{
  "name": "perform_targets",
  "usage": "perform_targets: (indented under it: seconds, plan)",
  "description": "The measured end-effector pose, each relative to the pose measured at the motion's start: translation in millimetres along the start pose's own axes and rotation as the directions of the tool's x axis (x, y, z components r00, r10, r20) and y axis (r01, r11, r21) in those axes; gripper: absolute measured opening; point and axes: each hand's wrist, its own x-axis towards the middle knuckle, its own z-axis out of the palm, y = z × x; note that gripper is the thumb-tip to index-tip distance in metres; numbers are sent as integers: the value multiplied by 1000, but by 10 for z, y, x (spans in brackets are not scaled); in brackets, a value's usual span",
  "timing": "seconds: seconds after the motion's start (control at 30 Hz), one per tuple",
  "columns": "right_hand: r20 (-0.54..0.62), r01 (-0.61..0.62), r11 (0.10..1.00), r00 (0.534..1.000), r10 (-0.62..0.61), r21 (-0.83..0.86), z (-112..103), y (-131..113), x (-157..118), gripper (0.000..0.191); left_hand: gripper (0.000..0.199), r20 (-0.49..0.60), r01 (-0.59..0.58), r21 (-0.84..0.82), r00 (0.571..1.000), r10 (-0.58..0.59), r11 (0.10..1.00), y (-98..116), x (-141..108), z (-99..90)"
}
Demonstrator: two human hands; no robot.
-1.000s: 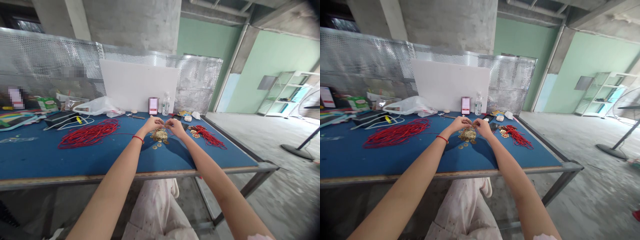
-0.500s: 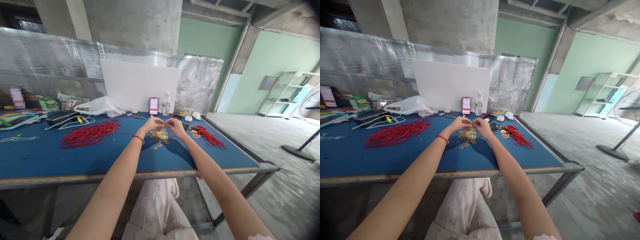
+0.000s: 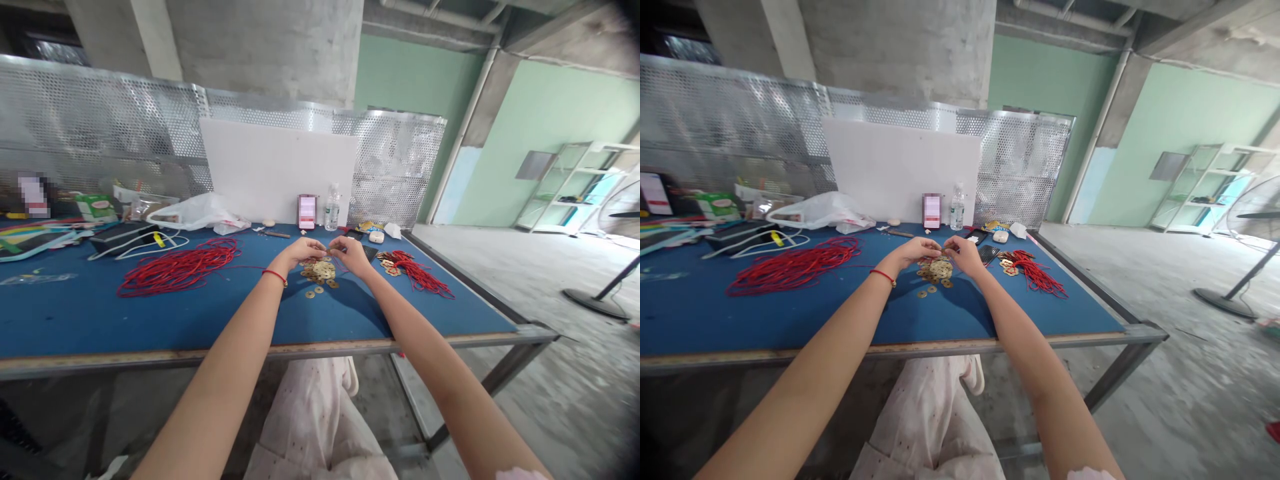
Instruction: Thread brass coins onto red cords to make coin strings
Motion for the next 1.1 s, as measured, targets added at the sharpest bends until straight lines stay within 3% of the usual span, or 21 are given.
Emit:
perform_targets:
  seconds: [0.43,0.57,0.7,0.8,0.97,1.1]
  plan:
    - [21,-9,1000,1000,8,29,-4,25,4,10,31,-55,9,62,998,-5,998,-12,34,45]
    - [-17,-62,995,998,64,80,-7,59,20,11,29,-50,-7,66,999,11,998,-15,40,37]
    - [-107,-83,997,991,83,7,-46,97,29,21,29,-38,14,58,999,-12,998,2,26,43]
    - [-110,-90,994,991,82,-70,-64,124,30,28,31,-38,13,27,999,-12,1000,12,12,43]
    - [71,-123,992,990,124,-27,-57,137,48,17,36,-49,-12,-36,999,10,999,10,-5,10]
    - [261,-140,984,959,107,111,-69,118,50,24,39,-60,-7,-91,998,1,996,20,-25,3]
